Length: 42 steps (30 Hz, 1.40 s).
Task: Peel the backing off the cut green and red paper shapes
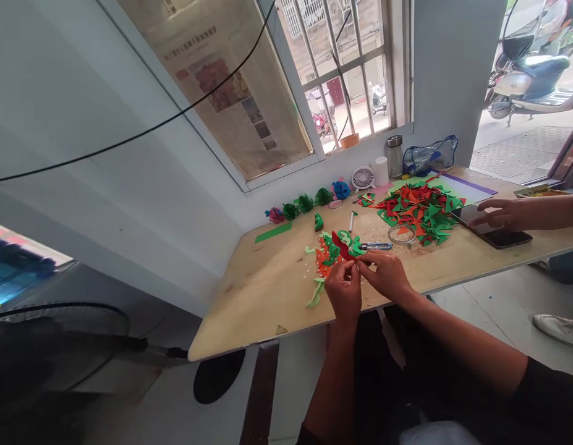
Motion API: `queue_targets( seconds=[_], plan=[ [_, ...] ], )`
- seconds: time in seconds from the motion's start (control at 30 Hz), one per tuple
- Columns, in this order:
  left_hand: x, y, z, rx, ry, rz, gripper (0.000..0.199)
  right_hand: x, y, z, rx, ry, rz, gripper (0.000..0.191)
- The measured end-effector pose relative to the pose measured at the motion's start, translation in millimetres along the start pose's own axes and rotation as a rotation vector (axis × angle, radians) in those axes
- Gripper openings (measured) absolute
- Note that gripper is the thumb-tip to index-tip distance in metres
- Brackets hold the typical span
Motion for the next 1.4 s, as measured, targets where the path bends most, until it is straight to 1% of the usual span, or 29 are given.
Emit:
queue_targets(
  seconds=[0.1, 0.17, 0.3, 0.43, 0.53, 0.67, 0.9, 1.17, 1.4],
  plan=[
    [-5, -3, 3.4, -0.032, 0.060, -0.078, 0.017, 5, -1, 2, -0.028, -0.043, 0.012, 0.020],
    [-7, -5, 5.0, -0.055, 0.080, -0.115, 0.018, 6, -2, 2, -0.043, -0.051, -0.006, 0.020],
    [-3, -6, 3.8, -0.047, 0.024, -0.080, 0.017, 4, -1, 1, -0.017, 0.037, -0.062, 0.022],
    [-4, -7, 3.1, -0.033, -0.022, -0.033, 0.016, 1, -3, 2, 0.028, 0.121, -0.090, 0.018],
    [-11, -10, 3.1, -0.034, -0.009, -0.065, 0.017, 2, -7, 8, -0.004, 0.101, -0.103, 0.018],
    [-20, -14, 6.1, -0.078, 0.037, -0.112, 0.017, 8, -12, 15, -0.049, 0.066, -0.086, 0.018],
    [-24, -17, 13.5, -0.082, -0.051, -0.020, 0.015, 13, -14, 17, -0.030, 0.139, -0.082, 0.017],
    [-34, -15, 25.4, -0.087, -0.177, 0.147, 0.017, 29, -16, 26, -0.058, 0.112, 0.035, 0.017],
    [-40, -19, 28.6, -0.099, -0.200, 0.163, 0.017, 39, -20, 30, -0.111, 0.039, 0.098, 0.017]
  ],
)
Point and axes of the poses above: each hand's wrist, its own y-axis away from the middle knuckle, its own z-axis out of the palm, x = y × z, the point moved 6 cm from there along -y, towards the middle knuckle, and after that the axes turned 6 degrees about -y, right-handed, at the moved point
